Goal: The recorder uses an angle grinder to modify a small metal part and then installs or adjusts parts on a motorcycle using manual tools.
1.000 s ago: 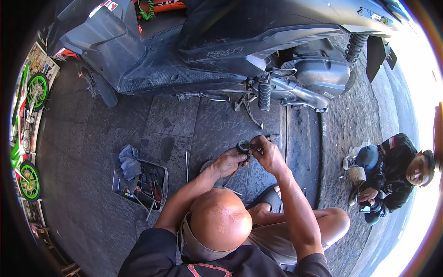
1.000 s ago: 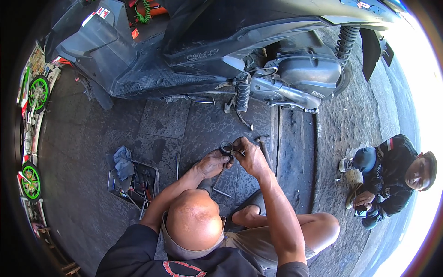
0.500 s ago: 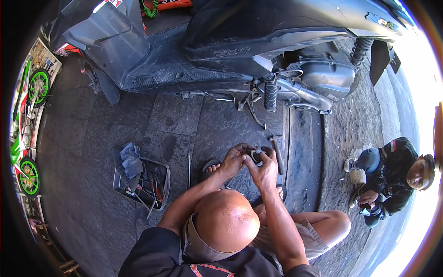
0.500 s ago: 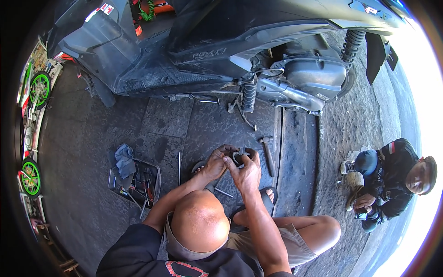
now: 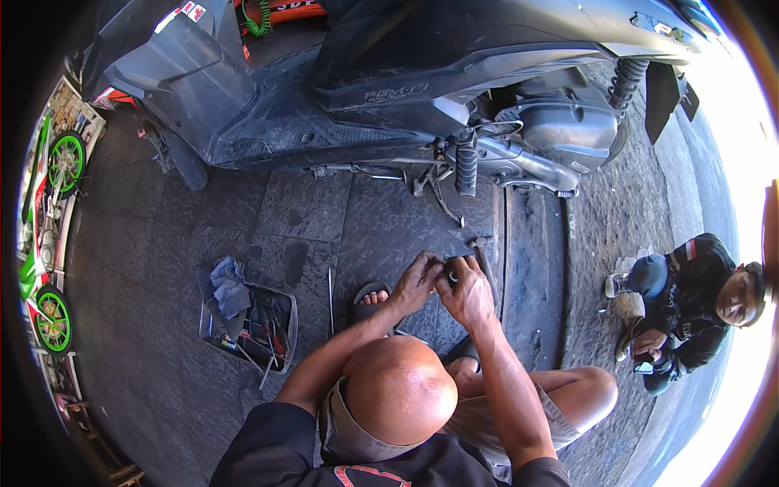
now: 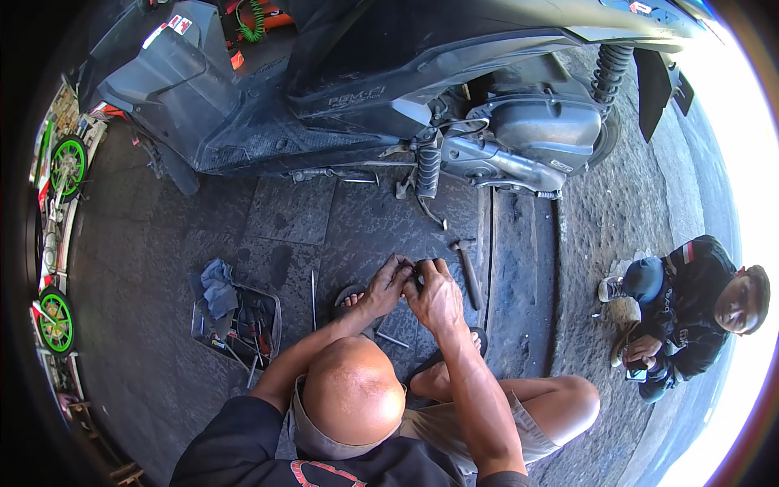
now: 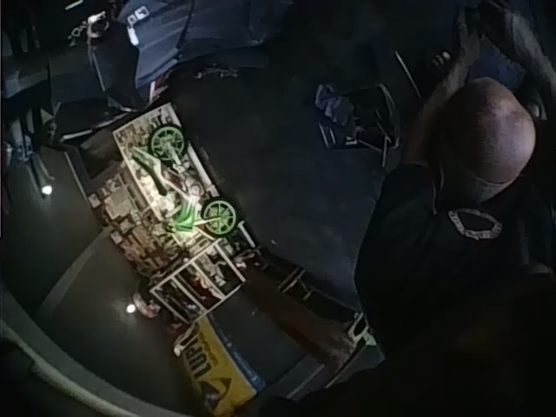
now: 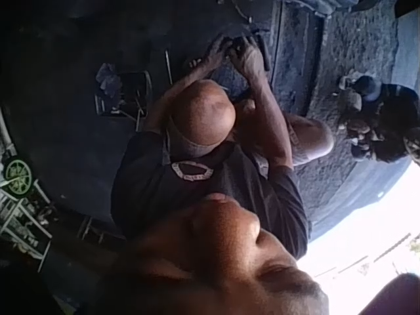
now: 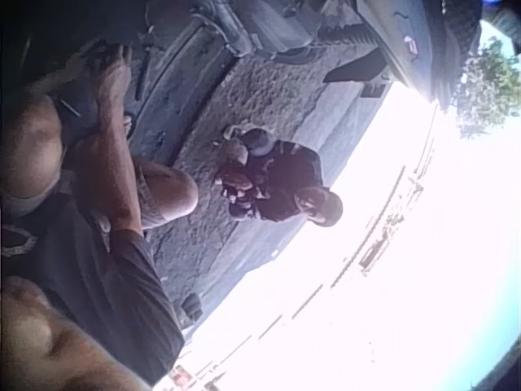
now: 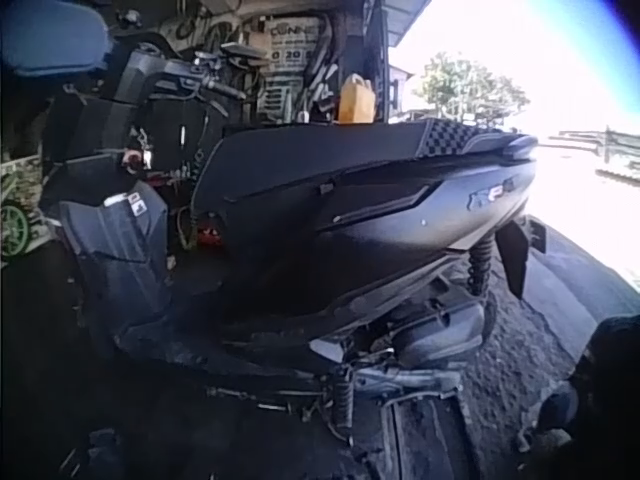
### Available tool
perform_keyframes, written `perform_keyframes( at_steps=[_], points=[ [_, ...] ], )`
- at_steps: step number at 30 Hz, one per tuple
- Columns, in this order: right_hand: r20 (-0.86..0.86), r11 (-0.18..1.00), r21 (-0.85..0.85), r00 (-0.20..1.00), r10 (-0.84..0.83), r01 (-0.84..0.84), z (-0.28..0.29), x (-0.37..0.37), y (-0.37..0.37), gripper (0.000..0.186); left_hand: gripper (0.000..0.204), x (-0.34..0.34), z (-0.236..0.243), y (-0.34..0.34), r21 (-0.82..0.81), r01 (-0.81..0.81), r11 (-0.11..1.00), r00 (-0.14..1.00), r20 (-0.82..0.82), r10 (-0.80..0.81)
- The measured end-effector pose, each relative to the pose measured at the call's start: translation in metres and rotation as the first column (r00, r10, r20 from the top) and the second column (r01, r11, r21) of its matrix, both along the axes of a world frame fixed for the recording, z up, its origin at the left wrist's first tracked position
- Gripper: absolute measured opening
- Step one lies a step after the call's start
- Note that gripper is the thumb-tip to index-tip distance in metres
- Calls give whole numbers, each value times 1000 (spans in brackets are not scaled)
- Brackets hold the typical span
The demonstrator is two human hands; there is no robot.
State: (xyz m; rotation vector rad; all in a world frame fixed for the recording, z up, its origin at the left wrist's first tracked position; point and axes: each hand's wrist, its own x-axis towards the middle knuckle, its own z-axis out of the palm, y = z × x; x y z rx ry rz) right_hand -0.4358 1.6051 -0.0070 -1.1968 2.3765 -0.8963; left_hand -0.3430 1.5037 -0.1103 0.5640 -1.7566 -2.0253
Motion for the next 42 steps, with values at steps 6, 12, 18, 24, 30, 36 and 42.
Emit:
perform_keyframes(
  at_steps=[6,12,18,24,30,36,42],
  points=[
    [-27,992,-62,993,-115,114,-14,6,-2,24,21,-7,-7,3,-206,-77,976,997,-34,71],
    [-34,978,-173,992,-123,115,-21,-1,13,14,21,-13,-1,15,-131,-79,988,995,-63,71],
    [203,941,-335,979,29,42,38,51,67,4,19,-26,-15,-6,119,-111,987,994,-9,112],
    [597,865,-182,751,-281,467,-11,25,102,18,23,-31,7,-3,-573,-287,767,938,-4,348],
    [479,872,-178,814,-328,456,-4,30,99,46,20,-34,12,-2,-611,-251,751,889,161,429],
    [497,794,-217,765,-410,567,-5,34,92,37,23,-33,12,-4,-570,-196,798,913,190,360],
    [758,591,-392,611,-226,705,-18,27,93,49,35,-30,-9,-10,-404,-27,914,884,417,210]
  ],
)
